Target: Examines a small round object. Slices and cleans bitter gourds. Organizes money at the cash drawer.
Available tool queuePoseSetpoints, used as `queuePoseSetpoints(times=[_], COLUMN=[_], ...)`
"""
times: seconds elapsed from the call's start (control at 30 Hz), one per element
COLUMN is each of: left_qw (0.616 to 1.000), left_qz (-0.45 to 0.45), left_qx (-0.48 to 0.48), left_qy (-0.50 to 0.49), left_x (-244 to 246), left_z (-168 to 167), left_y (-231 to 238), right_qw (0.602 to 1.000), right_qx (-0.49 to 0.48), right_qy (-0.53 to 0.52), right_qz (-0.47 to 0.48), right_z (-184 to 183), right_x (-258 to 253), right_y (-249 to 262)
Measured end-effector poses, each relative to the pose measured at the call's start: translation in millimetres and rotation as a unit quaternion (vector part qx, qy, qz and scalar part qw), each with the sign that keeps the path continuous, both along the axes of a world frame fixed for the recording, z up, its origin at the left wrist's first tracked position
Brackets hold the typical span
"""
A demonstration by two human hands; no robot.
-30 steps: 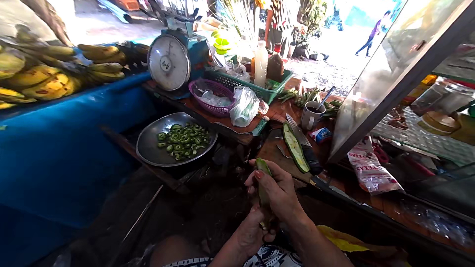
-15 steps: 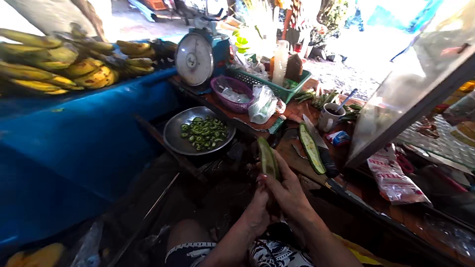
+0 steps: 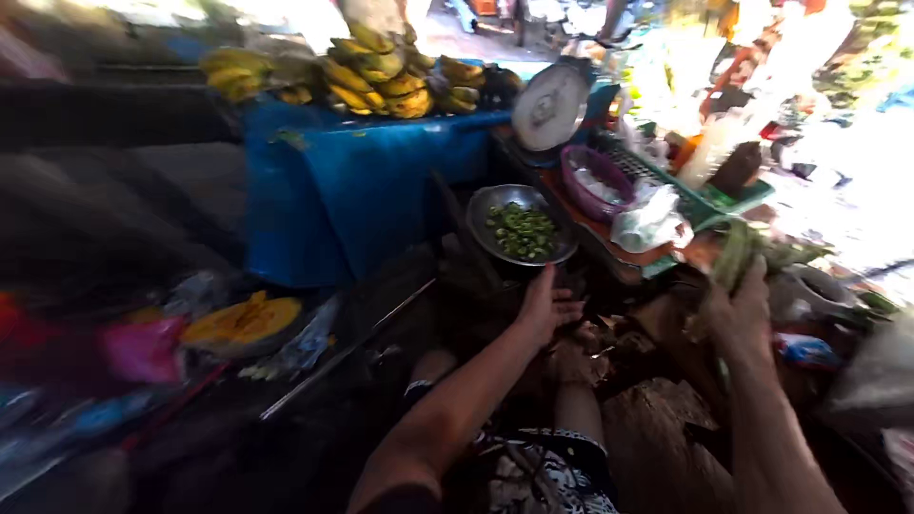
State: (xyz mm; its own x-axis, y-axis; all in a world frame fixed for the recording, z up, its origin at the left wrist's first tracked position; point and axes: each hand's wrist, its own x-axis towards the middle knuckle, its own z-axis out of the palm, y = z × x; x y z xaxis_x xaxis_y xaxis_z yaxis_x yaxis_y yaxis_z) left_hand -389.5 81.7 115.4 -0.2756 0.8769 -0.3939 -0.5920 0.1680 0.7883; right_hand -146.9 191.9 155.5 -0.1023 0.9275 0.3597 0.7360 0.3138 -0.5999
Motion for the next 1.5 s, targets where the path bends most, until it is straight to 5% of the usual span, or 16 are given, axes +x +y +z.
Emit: queuePoseSetpoints(times=[0.13, 0.3, 0.67, 1.17, 1.5], left_qw=[0.996, 0.987, 0.976, 0.984, 0.991], left_qz=[0.078, 0.143, 0.213, 0.151, 0.035], left_qx=[-0.012, -0.024, -0.023, 0.007, 0.073], left_qy=[-0.035, -0.068, -0.031, 0.092, 0.102], left_x=[-38.9, -47.8, -43.1, -57.7, -25.1], left_z=[-18.3, -18.7, 0.0, 59.8, 138.6], left_y=[37.0, 45.7, 22.9, -36.3, 97.3], right_qw=[0.971, 0.982, 0.976, 0.975, 0.972], right_qx=[-0.062, 0.025, 0.000, 0.008, 0.013], right_qy=[-0.230, -0.184, -0.216, -0.222, -0.234], right_qz=[0.020, 0.019, -0.020, -0.013, -0.010], right_z=[-42.7, -57.0, -61.6, -69.6, -71.2], right_x=[-5.0, -4.4, -6.4, -9.9, -9.2], right_y=[5.9, -5.7, -4.5, -0.9, 0.8])
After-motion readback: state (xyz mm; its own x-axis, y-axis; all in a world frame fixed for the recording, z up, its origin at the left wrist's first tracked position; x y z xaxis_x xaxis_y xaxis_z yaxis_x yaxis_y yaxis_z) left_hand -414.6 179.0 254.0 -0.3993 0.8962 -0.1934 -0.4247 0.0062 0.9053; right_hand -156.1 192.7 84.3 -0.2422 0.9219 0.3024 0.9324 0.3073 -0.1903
